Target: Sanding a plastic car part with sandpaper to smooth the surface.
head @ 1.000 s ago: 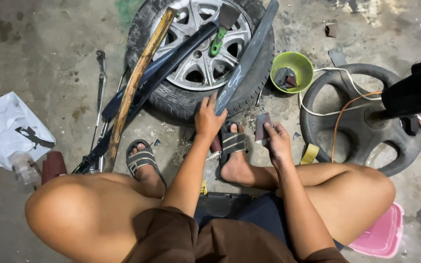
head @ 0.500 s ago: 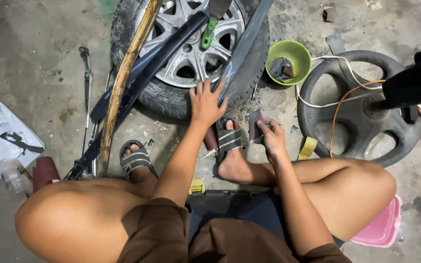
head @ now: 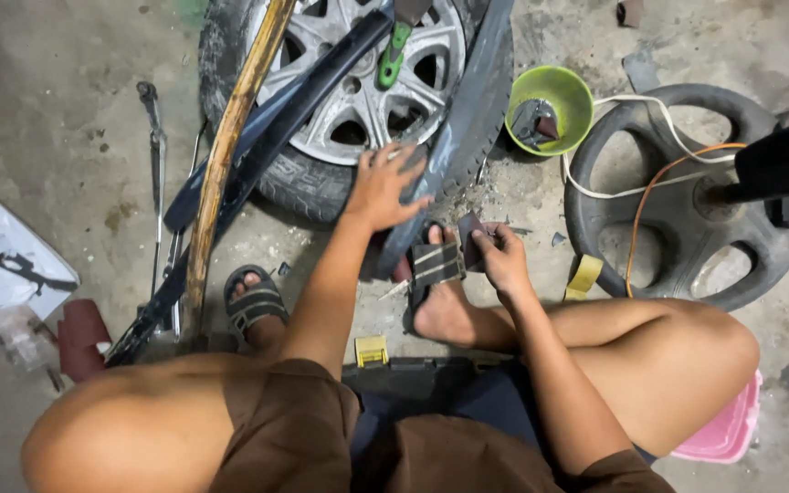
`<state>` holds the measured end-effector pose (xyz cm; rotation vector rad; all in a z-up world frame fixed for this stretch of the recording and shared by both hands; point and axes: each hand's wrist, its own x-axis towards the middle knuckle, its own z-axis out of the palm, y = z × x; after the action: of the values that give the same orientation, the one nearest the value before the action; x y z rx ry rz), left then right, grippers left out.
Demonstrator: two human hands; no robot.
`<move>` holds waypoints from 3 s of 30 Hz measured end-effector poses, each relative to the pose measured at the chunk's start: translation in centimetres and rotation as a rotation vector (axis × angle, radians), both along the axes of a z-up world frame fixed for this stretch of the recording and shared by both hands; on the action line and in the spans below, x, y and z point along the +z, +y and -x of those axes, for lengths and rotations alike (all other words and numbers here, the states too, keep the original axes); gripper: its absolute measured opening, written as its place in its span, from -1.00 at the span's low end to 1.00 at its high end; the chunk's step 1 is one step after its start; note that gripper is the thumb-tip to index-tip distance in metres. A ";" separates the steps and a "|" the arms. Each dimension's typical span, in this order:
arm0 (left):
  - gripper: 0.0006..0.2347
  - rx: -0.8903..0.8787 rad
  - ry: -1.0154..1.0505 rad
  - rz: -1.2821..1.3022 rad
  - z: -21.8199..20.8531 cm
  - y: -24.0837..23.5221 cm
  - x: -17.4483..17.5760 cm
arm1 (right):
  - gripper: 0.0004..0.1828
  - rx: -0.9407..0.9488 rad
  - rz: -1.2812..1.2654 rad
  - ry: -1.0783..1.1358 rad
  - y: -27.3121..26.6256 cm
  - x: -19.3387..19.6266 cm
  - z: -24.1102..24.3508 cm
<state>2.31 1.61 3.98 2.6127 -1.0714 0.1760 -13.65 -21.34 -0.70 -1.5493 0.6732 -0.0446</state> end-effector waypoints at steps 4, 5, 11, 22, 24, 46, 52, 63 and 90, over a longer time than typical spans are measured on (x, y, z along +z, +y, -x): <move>-0.43 -0.008 -0.036 0.008 0.4 0.0 0.1 | -0.80 -0.028 0.025 0.004 -0.5 0.2 -2.1; -0.40 0.000 -0.032 0.005 0.4 -0.1 -0.2 | -0.79 -0.018 0.049 -0.036 -0.5 0.7 -2.8; -0.17 -0.029 0.160 -0.190 -1.0 -0.1 0.5 | -0.74 0.081 0.445 -0.180 3.3 6.8 -7.0; -0.04 -0.047 0.211 -0.246 -2.6 -0.3 0.5 | -0.57 -0.252 1.182 -0.318 2.6 0.8 -16.7; -0.03 -0.054 0.219 -0.241 -2.1 -0.1 0.9 | -0.43 -0.307 1.228 -0.366 -0.8 -1.9 -19.7; -0.06 0.000 0.058 -0.070 -2.1 -0.7 -1.1 | -0.66 0.213 1.347 -0.501 4.3 7.0 -16.1; 0.12 0.011 0.068 -0.167 -1.7 -0.7 -0.6 | -0.68 -0.002 1.269 -0.448 2.9 6.4 -18.4; 0.29 0.076 0.078 -0.145 -1.6 -0.9 -0.5 | -0.70 0.021 1.282 -0.470 2.2 6.0 -19.6; 0.20 0.040 0.096 -0.144 -2.3 -0.7 -0.3 | -0.60 -0.046 1.172 -0.268 5.7 1.6 -13.3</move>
<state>4.64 0.93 3.72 2.7401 -1.0347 -0.0186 -0.35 -15.62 0.87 -2.5693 0.4630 -0.7838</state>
